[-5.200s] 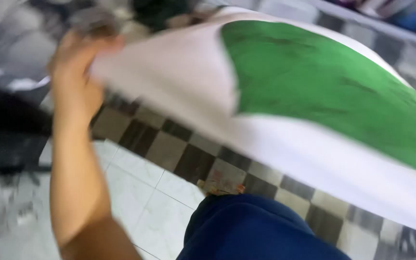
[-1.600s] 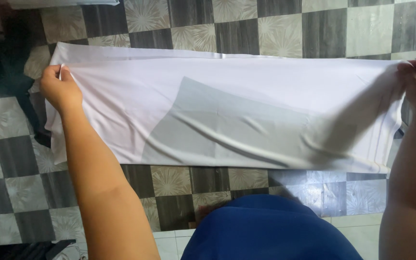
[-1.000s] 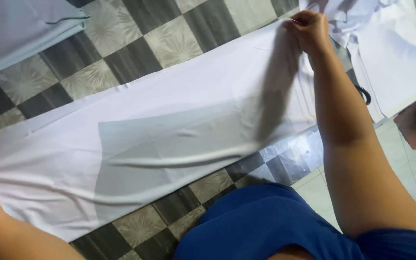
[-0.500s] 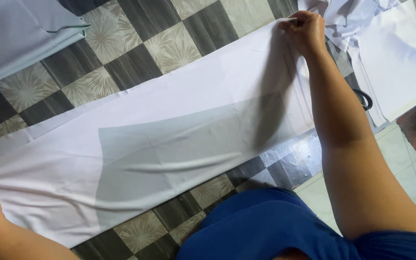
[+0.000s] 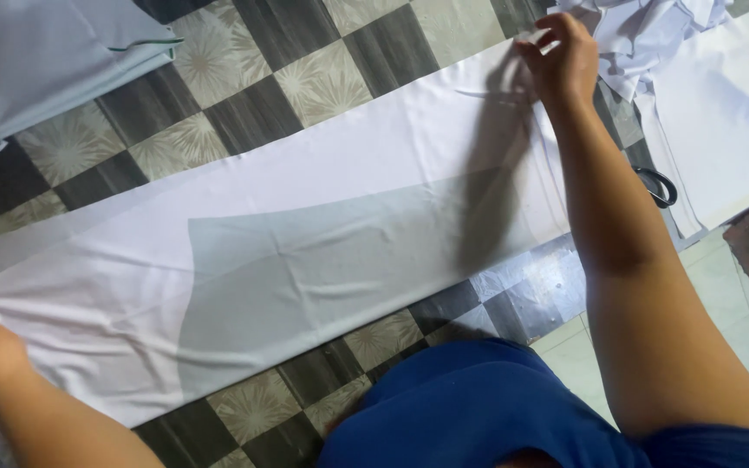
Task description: Cutting white fabric into specific shapes using tailor scissors on a checkered table
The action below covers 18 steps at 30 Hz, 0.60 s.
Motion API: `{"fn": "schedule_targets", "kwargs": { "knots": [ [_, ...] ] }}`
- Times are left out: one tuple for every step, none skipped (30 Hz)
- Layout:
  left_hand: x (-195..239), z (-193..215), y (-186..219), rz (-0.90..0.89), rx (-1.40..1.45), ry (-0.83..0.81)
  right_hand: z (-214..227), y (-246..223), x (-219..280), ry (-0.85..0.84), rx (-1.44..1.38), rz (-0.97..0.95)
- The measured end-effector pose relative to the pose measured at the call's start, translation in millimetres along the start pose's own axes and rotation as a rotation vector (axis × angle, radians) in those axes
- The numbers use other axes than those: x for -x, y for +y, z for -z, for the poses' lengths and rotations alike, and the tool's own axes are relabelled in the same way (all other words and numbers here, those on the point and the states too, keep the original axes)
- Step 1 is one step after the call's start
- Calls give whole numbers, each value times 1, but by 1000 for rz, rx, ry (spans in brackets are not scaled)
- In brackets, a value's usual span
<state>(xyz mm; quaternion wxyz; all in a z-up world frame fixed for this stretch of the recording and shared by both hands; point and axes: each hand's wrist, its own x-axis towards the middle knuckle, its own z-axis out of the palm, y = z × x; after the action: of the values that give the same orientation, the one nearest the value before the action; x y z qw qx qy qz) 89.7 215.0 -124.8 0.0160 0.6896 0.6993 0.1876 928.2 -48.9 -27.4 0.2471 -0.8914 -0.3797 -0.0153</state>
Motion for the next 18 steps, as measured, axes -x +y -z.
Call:
{"fn": "schedule_targets", "kwargs": {
  "knots": [
    [15, 19, 28, 6, -5, 8, 15, -8, 14, -2, -8, 8],
    [30, 39, 55, -81, -25, 85, 31, -17, 29, 19, -62, 179],
    [45, 58, 83, -166, -47, 164, 45, -26, 41, 39, -122, 356],
    [63, 76, 112, -157, -56, 177, 56, -22, 63, 40, -135, 368],
    [85, 98, 138, -295, 40, 138, 65, -19, 86, -39, -47, 460],
    [107, 119, 164, -433, 138, 100, 73, -16, 110, -115, 42, 554],
    [129, 125, 161, -409, 109, 112, 79, -8, 135, -128, 15, 579],
    [152, 131, 159, -369, 83, 98, 85, 2, 159, -207, 55, 639],
    [172, 133, 160, -334, 64, 89, 94, 14, 182, -276, 100, 698],
    [190, 136, 146, -315, 43, 104, 98, 23, 198, -279, 79, 723],
    [206, 136, 135, -126, 112, 140, 104, 35, 214, -339, 90, 729],
    [223, 136, 124, 62, 182, 178, 112, 47, 229, -399, 102, 736],
    [235, 123, 97, 72, 175, 194, 114, 54, 236, -396, 92, 754],
    [247, 110, 70, 191, 42, 185, 116, 61, 244, -365, 96, 718],
    [261, 98, 42, 313, -91, 174, 119, 68, 252, -337, 100, 684],
    [259, 96, 39, 328, -97, 188, 118, 74, 251, -336, 89, 703],
    [253, 93, 36, 417, -83, 114, 116, 79, 252, -304, 92, 718],
    [247, 89, 33, 505, -67, 39, 114, 85, 252, -272, 95, 732]
  ]
}}
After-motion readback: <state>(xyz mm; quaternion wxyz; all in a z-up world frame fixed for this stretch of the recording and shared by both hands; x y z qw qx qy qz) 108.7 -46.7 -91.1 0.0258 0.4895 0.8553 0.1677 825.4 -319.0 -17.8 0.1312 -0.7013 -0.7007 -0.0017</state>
